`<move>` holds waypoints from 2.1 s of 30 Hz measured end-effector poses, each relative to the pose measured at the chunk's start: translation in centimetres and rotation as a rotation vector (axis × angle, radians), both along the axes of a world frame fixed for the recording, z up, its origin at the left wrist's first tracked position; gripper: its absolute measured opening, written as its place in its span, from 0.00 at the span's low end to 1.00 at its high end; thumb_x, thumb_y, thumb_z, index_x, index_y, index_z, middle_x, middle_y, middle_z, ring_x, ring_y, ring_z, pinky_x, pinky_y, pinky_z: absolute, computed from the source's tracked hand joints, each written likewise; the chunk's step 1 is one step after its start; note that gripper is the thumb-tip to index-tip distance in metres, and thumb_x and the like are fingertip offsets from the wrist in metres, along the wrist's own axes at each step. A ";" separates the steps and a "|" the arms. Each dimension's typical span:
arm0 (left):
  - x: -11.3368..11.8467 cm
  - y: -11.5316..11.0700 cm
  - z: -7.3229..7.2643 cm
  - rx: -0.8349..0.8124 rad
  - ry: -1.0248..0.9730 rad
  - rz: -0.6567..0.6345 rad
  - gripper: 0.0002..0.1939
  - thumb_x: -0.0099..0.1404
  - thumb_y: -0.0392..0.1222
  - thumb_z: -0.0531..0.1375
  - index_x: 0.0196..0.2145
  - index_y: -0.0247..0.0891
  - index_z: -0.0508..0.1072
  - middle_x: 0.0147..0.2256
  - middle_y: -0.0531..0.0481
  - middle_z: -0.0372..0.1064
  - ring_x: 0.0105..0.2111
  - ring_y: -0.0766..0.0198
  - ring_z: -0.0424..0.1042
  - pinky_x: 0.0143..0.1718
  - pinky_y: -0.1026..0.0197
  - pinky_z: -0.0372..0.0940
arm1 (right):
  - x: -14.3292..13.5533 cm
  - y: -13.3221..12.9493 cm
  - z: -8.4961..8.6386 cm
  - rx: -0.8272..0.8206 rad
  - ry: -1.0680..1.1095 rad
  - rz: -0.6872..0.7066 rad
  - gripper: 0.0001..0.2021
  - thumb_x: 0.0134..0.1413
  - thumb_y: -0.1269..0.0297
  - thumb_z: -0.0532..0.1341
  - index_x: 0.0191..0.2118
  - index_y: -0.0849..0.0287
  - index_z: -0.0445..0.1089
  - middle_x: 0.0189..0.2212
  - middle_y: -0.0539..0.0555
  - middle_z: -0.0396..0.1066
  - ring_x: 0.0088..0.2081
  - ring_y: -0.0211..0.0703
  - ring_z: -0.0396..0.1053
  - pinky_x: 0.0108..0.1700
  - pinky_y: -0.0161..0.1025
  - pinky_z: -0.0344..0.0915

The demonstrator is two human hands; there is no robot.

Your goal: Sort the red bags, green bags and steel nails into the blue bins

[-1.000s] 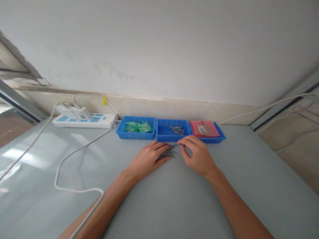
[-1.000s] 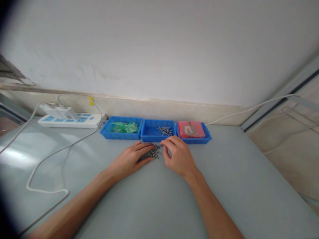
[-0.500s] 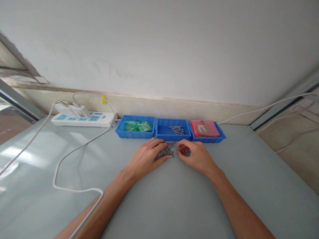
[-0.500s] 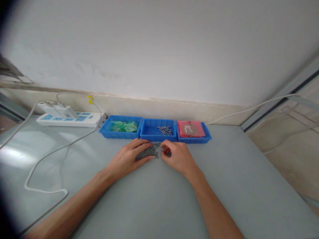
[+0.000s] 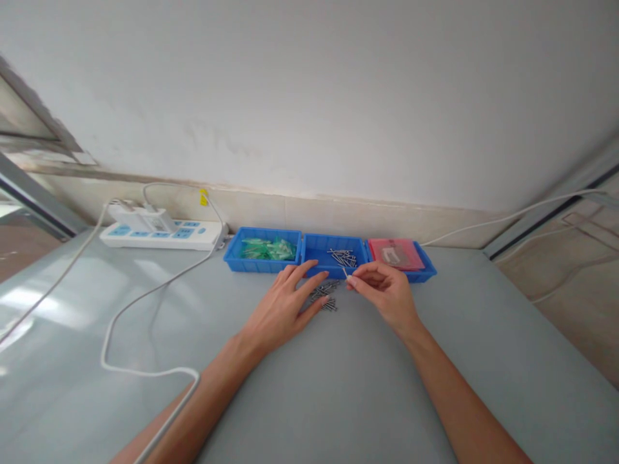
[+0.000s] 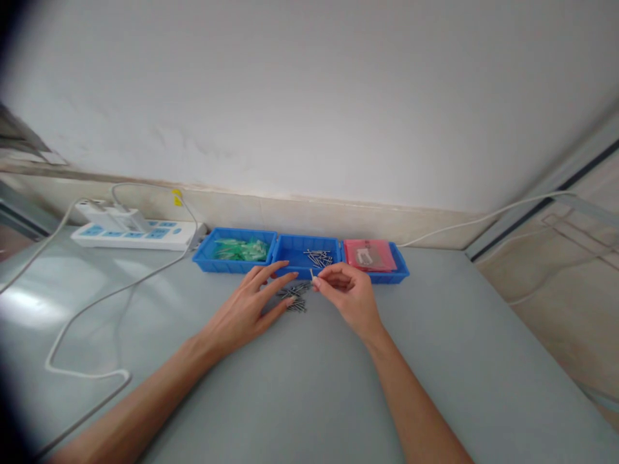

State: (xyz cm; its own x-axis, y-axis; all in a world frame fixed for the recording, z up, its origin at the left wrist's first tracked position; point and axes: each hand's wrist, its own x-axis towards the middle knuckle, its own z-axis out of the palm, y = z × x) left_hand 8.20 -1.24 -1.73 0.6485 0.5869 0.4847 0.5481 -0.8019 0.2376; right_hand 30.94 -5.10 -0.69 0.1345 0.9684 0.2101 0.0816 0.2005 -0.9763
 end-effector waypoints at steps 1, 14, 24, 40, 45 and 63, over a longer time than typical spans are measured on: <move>0.0 0.0 0.0 -0.002 -0.005 0.001 0.21 0.75 0.48 0.55 0.61 0.40 0.70 0.63 0.38 0.62 0.56 0.48 0.67 0.59 0.42 0.66 | 0.0 0.0 0.0 0.001 0.011 -0.007 0.13 0.47 0.55 0.74 0.33 0.57 0.74 0.27 0.53 0.80 0.30 0.44 0.79 0.36 0.38 0.76; 0.0 -0.2 0.3 0.057 0.000 0.022 0.19 0.75 0.48 0.55 0.58 0.38 0.71 0.63 0.36 0.63 0.52 0.49 0.70 0.56 0.42 0.69 | -0.4 0.0 -0.5 0.306 -0.444 -0.141 0.10 0.64 0.67 0.60 0.47 0.53 0.77 0.48 0.56 0.80 0.48 0.48 0.78 0.54 0.50 0.74; 0.0 -0.3 1.2 0.057 -0.053 0.329 0.14 0.75 0.51 0.53 0.45 0.38 0.69 0.54 0.38 0.71 0.50 0.48 0.72 0.51 0.47 0.70 | -1.2 -1.2 -0.4 0.398 -0.876 0.016 0.09 0.61 0.71 0.60 0.43 0.57 0.76 0.39 0.56 0.79 0.39 0.45 0.76 0.45 0.42 0.73; 0.1 -0.8 1.5 0.092 0.012 0.370 0.13 0.74 0.46 0.54 0.51 0.39 0.70 0.49 0.42 0.75 0.44 0.52 0.74 0.44 0.51 0.72 | -1.3 -0.9 -1.0 0.245 -0.830 0.173 0.03 0.57 0.69 0.63 0.35 0.56 0.76 0.29 0.52 0.78 0.28 0.41 0.74 0.35 0.37 0.71; 0.0 -0.6 1.2 0.109 0.016 0.368 0.16 0.75 0.47 0.53 0.54 0.41 0.72 0.51 0.41 0.72 0.44 0.52 0.74 0.43 0.49 0.73 | -1.2 -0.9 -0.5 0.224 -0.675 0.156 0.03 0.55 0.68 0.64 0.33 0.56 0.76 0.30 0.52 0.79 0.29 0.41 0.74 0.37 0.38 0.72; 0.4 -0.7 0.6 0.144 0.044 0.110 0.21 0.75 0.43 0.53 0.60 0.35 0.70 0.60 0.36 0.68 0.50 0.47 0.73 0.53 0.42 0.72 | -1.0 0.4 0.4 0.005 0.316 -0.166 0.13 0.48 0.57 0.73 0.39 0.55 0.78 0.38 0.54 0.82 0.39 0.45 0.80 0.46 0.45 0.78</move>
State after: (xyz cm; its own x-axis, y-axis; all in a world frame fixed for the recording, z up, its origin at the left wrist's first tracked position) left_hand 8.59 -1.99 -1.08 0.6069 0.5818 0.5414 0.6416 -0.7608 0.0983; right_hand 29.92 -4.73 -0.28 0.3492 0.9268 0.1380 -0.1919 0.2149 -0.9576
